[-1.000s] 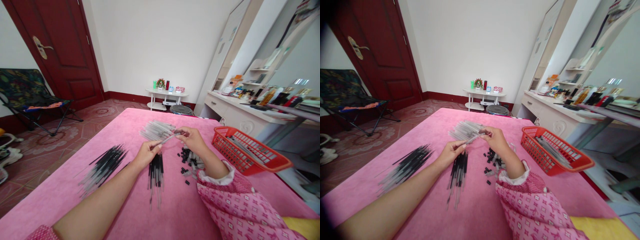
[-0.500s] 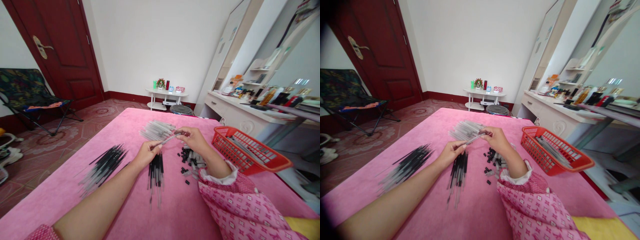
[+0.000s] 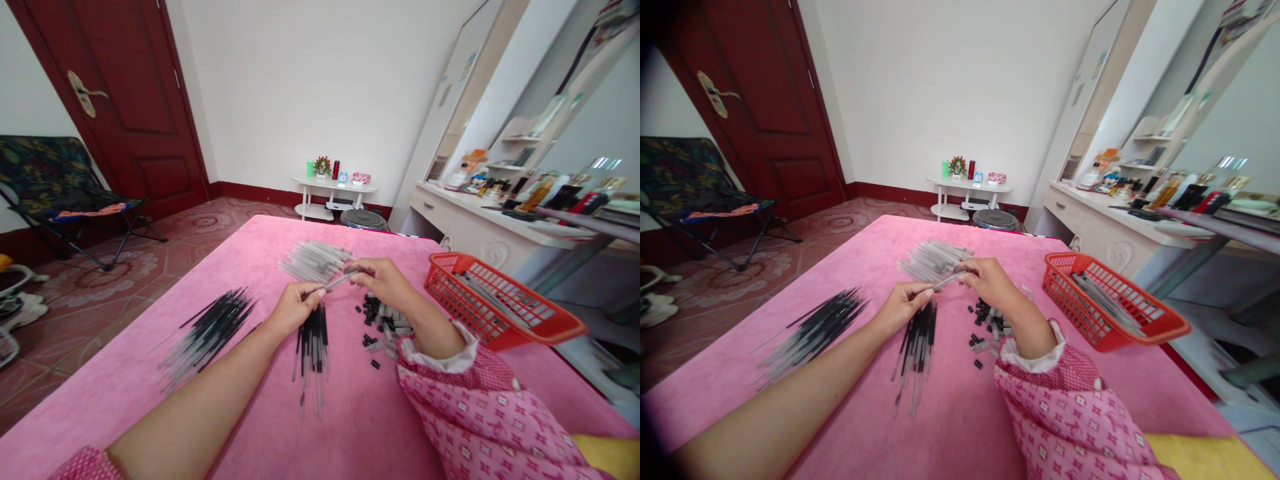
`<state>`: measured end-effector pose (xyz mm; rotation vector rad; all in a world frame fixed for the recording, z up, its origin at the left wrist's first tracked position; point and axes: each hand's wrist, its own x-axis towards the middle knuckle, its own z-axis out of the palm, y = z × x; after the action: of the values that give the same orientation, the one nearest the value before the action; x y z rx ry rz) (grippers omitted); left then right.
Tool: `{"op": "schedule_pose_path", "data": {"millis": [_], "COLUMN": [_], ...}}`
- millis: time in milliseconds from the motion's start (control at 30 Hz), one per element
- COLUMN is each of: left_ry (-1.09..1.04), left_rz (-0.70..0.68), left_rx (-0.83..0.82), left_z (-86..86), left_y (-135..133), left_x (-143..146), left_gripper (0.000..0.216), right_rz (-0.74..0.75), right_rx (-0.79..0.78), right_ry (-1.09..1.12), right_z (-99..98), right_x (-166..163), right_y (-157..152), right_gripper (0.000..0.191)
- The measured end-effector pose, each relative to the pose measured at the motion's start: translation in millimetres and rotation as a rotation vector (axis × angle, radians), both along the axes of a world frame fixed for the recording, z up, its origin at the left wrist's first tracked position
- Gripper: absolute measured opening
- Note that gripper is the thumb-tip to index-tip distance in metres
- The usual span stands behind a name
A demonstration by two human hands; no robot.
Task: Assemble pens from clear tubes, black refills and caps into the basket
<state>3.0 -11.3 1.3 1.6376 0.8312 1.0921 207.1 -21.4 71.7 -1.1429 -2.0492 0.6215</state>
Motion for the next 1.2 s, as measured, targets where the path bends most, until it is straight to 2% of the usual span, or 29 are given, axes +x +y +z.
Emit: {"op": "schedule_pose_path", "data": {"millis": [167,333,533,667,767,867,1133,1200], "left_ry": [0.010,-0.001,0.073,0.177,0.164,0.102,-0.056,-0.045], "left_rz": [0.041,0.081,0.198,0.255,0.235,0.207,0.162,0.165], "left_rx": [0.035,0.118,0.301,0.399,0.337,0.237,0.071,0.105], "left_z": [-2.2,-2.2,2.6,4.0,-0.7,-5.8,0.6,3.7], "left_y": [1,-1,-9,-12,-8,-1,1,0], "left_x": [-2,-1,0,0,1,1,1,0], "left_gripper": [0.030,0.026,0.023,0.023,0.021,0.019,0.023,0.019], "right_rz": [0.015,-0.006,-0.067,-0.101,-0.140,-0.184,-0.298,-0.321], "right_rx": [0.081,0.090,0.064,0.132,0.209,0.220,0.126,0.083], "right_ry": [-0.021,-0.046,-0.028,-0.129,-0.288,-0.404,-0.398,-0.418], "right_z": [-1.5,-2.0,-5.3,-7.0,-7.2,-7.9,-1.6,0.5], "right_x": [-5,-11,-15,-16,-17,-16,-12,-14], "right_y": [-2,-5,-5,-4,-5,-5,-6,-7], "right_gripper": [0.018,0.017,0.017,0.018,0.019,0.020,0.019,0.018]}}
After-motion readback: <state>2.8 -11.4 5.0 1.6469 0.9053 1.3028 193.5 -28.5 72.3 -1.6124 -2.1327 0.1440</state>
